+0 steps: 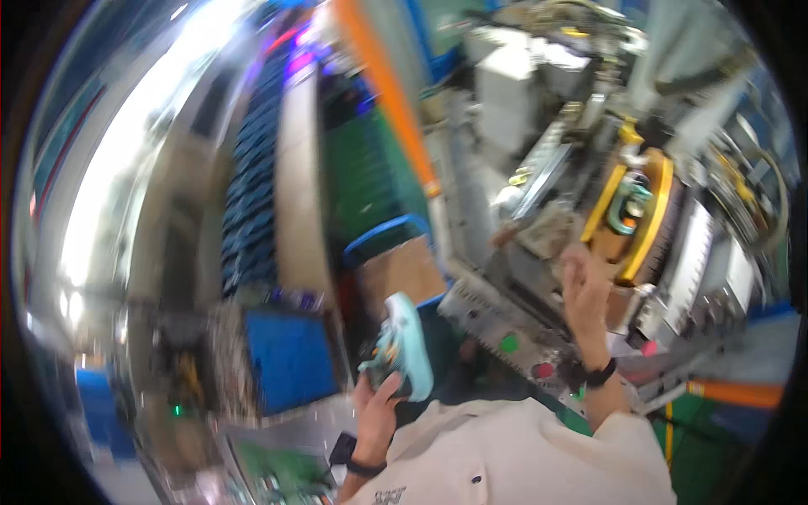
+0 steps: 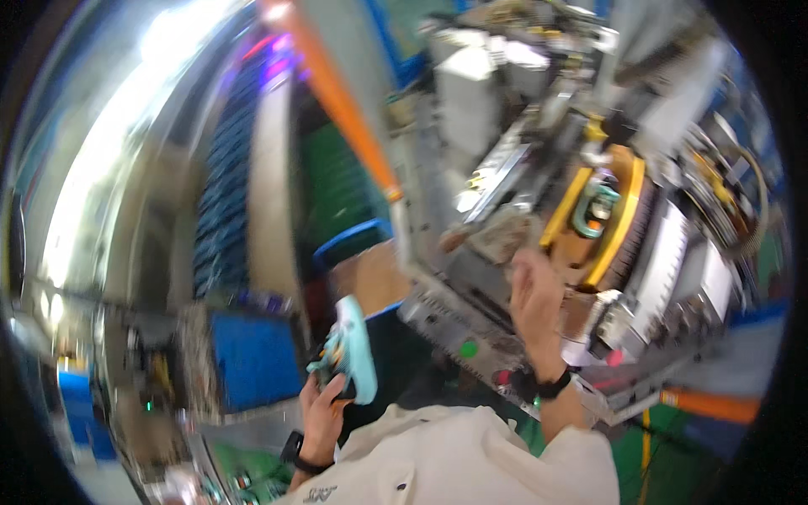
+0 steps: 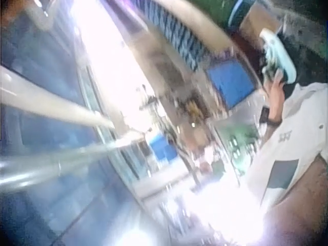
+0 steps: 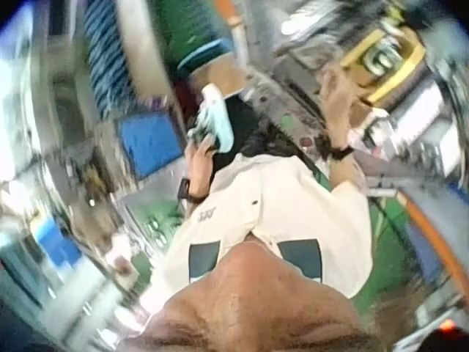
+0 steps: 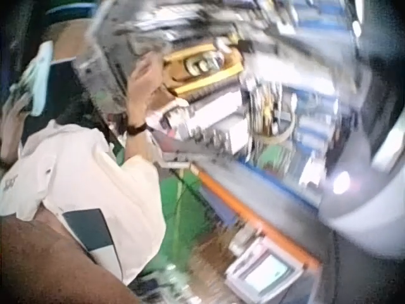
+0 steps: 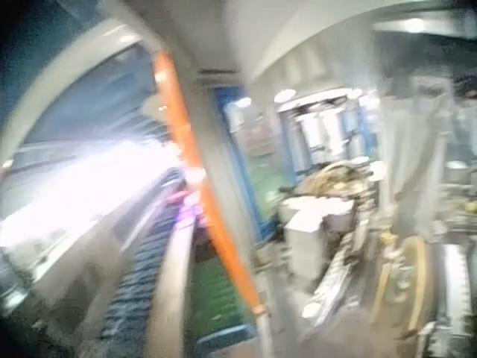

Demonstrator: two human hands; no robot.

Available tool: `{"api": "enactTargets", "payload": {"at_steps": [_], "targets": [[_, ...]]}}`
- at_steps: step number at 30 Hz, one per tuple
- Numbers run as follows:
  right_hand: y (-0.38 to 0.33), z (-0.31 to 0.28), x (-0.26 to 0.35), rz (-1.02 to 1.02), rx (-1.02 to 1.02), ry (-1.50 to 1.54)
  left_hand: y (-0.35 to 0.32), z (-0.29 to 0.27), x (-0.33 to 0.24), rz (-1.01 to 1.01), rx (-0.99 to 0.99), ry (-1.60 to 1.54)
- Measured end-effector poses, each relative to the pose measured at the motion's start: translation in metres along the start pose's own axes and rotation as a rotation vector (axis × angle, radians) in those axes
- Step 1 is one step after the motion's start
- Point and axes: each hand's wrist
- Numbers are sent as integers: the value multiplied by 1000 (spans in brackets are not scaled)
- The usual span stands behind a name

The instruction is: The recorder operates a shoe-lasting machine to shape and attach shoe uppers to soles in an industrial setting.

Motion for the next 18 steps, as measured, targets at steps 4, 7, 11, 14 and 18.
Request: {"api": "enactTargets", "payload": {"at_steps": [4,7,11,14,18], "targets": [[-103,84,-21,-123,408,-85,-32,-25,24,16,-12,-59],[-128,135,-76,-145,484,-416,-60,-50,40,0,-87,-42],[-134,141,-77,-190,460,-391,-97,-98,78,30,-238,-28],[-127,148,-97,-261,459,-403,-109,-130,78,-76,-400,-84],[-117,157,-96,-190,470,-252,-128,-203,86,-148,-653,-148]]}}
Point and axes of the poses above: each hand's wrist, its own y-axis towards the middle knuckle, its own z-axis out of the palm, x = y × z, and after that the axes turned 13 degrees about z, right-handed
